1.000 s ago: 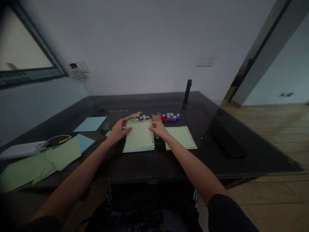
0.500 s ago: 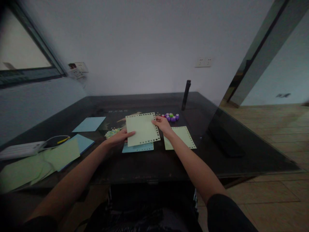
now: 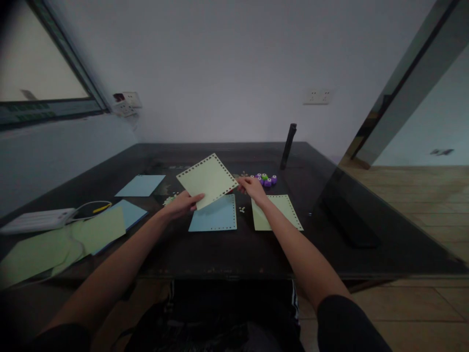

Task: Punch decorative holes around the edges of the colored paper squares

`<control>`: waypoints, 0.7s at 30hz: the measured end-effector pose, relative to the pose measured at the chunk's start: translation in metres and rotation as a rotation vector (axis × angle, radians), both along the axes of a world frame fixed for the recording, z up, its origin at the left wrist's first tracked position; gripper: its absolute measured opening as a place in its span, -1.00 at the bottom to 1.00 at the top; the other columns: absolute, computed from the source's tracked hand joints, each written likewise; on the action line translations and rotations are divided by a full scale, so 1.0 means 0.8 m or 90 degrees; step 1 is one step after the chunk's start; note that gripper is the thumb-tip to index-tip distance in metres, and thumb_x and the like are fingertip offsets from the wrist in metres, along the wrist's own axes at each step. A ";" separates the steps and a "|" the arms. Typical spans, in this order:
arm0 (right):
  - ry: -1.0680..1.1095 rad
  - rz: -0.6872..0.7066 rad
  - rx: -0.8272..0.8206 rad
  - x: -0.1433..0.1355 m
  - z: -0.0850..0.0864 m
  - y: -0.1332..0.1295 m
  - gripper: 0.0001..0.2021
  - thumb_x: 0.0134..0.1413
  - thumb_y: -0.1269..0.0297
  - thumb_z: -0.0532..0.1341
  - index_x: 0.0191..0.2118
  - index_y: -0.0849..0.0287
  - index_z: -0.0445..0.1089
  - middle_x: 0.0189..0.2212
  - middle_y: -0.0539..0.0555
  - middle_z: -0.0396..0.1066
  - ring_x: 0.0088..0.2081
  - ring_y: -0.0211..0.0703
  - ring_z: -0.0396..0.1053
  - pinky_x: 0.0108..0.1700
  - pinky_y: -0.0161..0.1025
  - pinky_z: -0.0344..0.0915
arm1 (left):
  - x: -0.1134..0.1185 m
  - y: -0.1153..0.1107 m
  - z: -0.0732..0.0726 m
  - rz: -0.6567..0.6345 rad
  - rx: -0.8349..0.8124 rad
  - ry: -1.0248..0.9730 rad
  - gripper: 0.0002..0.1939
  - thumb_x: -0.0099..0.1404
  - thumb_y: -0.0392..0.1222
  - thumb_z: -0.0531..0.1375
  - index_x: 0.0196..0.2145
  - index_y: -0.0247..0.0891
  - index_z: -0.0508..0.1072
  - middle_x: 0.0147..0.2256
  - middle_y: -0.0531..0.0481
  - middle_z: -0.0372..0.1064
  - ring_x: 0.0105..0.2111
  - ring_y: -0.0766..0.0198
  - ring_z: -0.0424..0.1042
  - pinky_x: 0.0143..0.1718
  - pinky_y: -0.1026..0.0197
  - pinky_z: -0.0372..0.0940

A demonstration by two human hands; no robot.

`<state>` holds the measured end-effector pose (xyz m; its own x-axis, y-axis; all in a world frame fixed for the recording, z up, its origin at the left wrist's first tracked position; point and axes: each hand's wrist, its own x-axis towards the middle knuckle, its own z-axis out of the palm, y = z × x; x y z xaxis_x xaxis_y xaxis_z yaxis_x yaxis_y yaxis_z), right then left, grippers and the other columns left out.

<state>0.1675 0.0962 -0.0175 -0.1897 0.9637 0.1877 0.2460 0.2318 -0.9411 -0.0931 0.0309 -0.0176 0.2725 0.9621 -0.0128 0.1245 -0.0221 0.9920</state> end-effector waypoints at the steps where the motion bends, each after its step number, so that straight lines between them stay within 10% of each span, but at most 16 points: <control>1: -0.034 0.010 0.014 -0.002 0.000 0.004 -0.70 0.01 0.07 0.15 -0.43 0.24 0.43 -0.57 0.04 0.39 -0.58 -0.28 0.25 -0.53 -0.34 0.13 | -0.002 0.002 0.000 0.022 0.004 -0.009 -0.65 0.06 0.03 0.25 -0.58 -0.28 0.26 -0.73 0.14 0.08 -0.72 0.49 0.00 -0.68 0.33 -0.12; 21: -0.622 -0.154 0.129 -0.077 -0.007 0.003 -0.65 0.01 0.06 0.21 -0.16 0.21 0.42 -0.10 0.27 0.36 -0.02 0.08 0.29 -0.11 -0.11 0.26 | -0.008 0.020 -0.015 0.164 0.083 0.046 -0.66 0.07 0.00 0.25 -0.41 -0.41 0.41 -0.64 0.02 0.33 -0.71 0.40 0.22 -0.65 0.34 0.12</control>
